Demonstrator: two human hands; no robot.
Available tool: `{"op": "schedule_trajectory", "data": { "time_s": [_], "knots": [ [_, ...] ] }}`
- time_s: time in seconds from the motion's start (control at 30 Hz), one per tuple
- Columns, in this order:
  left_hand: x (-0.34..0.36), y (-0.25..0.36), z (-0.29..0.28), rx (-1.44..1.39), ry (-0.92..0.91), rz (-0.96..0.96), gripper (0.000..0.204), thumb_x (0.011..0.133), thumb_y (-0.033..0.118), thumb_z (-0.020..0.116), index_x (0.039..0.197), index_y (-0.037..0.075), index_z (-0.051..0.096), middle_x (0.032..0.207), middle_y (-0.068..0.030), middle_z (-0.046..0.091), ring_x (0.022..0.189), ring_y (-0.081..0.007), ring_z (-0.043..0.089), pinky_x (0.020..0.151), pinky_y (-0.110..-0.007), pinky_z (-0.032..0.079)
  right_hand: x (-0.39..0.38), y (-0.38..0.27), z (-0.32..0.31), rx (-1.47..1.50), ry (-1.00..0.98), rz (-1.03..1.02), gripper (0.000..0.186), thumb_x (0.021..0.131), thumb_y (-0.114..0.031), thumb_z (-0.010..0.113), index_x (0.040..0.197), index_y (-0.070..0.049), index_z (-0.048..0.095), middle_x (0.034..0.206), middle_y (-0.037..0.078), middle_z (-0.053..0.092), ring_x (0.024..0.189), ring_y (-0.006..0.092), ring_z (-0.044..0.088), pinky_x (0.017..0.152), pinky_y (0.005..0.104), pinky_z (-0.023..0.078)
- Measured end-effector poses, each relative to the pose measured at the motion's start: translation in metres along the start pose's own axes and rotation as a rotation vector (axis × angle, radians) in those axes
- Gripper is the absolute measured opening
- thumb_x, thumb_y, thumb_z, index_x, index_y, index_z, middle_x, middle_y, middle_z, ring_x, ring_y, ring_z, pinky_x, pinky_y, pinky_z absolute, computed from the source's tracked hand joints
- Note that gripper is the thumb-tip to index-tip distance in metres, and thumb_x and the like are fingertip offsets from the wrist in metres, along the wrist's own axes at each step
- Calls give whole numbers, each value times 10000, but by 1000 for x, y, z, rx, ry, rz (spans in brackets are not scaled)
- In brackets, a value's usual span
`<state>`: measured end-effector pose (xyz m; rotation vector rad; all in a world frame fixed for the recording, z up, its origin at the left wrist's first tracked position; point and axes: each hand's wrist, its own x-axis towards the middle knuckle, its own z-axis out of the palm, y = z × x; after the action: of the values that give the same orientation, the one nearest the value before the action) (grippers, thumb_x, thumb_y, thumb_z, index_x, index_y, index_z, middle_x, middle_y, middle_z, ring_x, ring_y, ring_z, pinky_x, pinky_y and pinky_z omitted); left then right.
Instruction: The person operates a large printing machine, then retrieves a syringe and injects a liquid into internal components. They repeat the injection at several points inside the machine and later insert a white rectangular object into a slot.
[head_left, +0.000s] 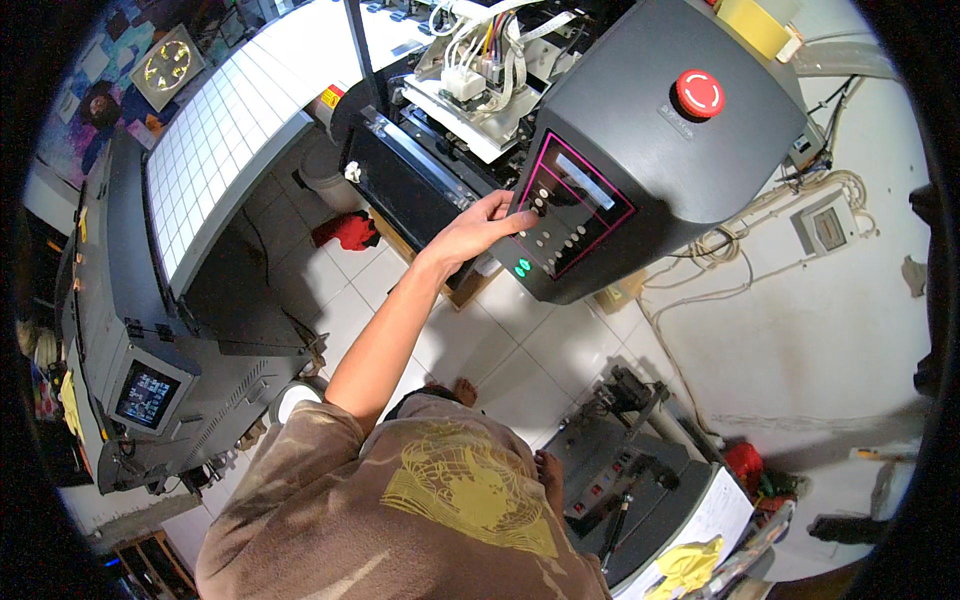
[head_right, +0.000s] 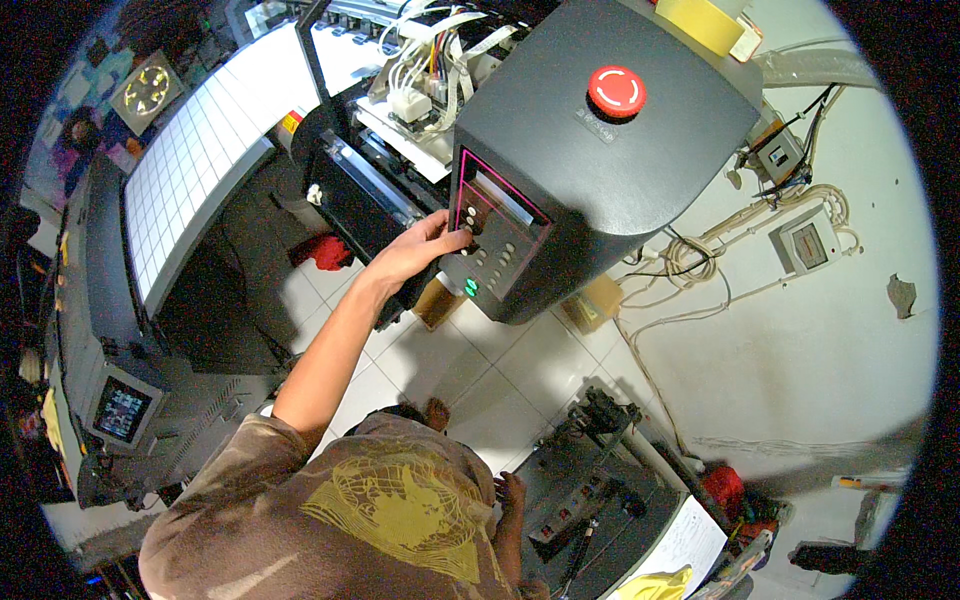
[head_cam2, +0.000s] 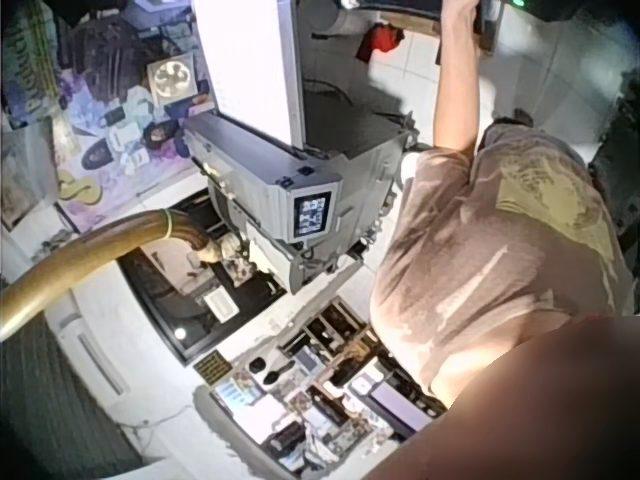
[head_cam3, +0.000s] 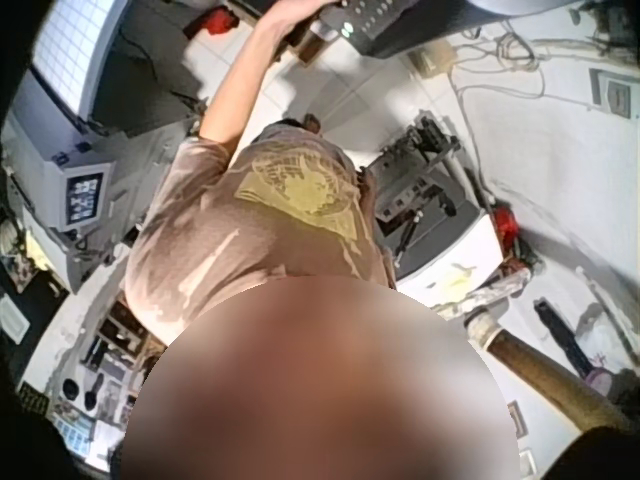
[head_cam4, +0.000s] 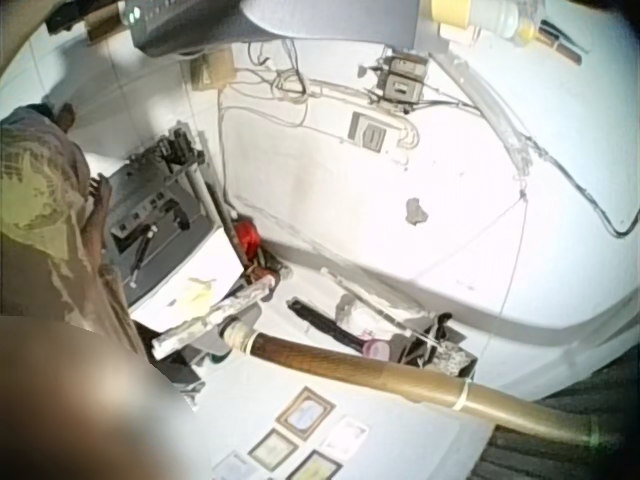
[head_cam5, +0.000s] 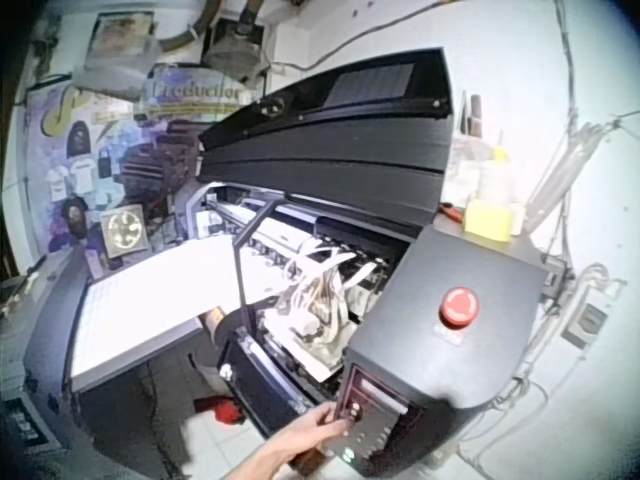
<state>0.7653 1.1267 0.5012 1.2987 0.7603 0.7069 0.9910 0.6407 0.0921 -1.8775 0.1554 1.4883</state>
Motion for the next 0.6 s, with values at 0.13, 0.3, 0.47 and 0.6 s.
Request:
{"op": "schedule_trajectory", "data": {
  "time_s": [0.13, 0.3, 0.47, 0.6],
  "knots": [
    [0, 2, 0, 24, 5, 10, 536, 901, 379, 708, 1266, 8, 578, 1091, -33, 621, 1063, -131, 549, 998, -271, 399, 2, 15, -4, -132, -36, -85, 453, 930, -358, 647, 1243, -30, 640, 971, 140, 724, 698, 231, 646, 546, 364, 476],
    [-1, -11, -4, 14, 47, 82, 523, 858, 263, 759, 1275, 4, 578, 1145, -58, 638, 1129, -149, 566, 1019, -298, 415, 6, 22, -9, -275, -47, -124, 461, 946, -346, 628, 1279, -26, 630, 1006, 134, 723, 760, 239, 659, 569, 363, 476],
    [-29, -40, -14, -169, 299, 305, 459, 895, 204, 760, 1269, 4, 585, 1163, -84, 641, 1017, -130, 623, 887, -269, 493, -5, 13, -10, -99, -54, -36, 508, 943, -380, 624, 1310, -29, 604, 1042, 126, 707, 782, 223, 644, 561, 347, 456],
    [-73, -81, -27, -188, 354, 204, 163, 975, 181, 666, 1008, 25, 630, 831, -18, 626, 653, -60, 564, 599, -212, 456, 1, 29, -33, -52, -73, 22, 500, 947, -380, 633, 1306, -35, 600, 1023, 121, 695, 784, 218, 620, 584, 355, 472]
  ]
}}
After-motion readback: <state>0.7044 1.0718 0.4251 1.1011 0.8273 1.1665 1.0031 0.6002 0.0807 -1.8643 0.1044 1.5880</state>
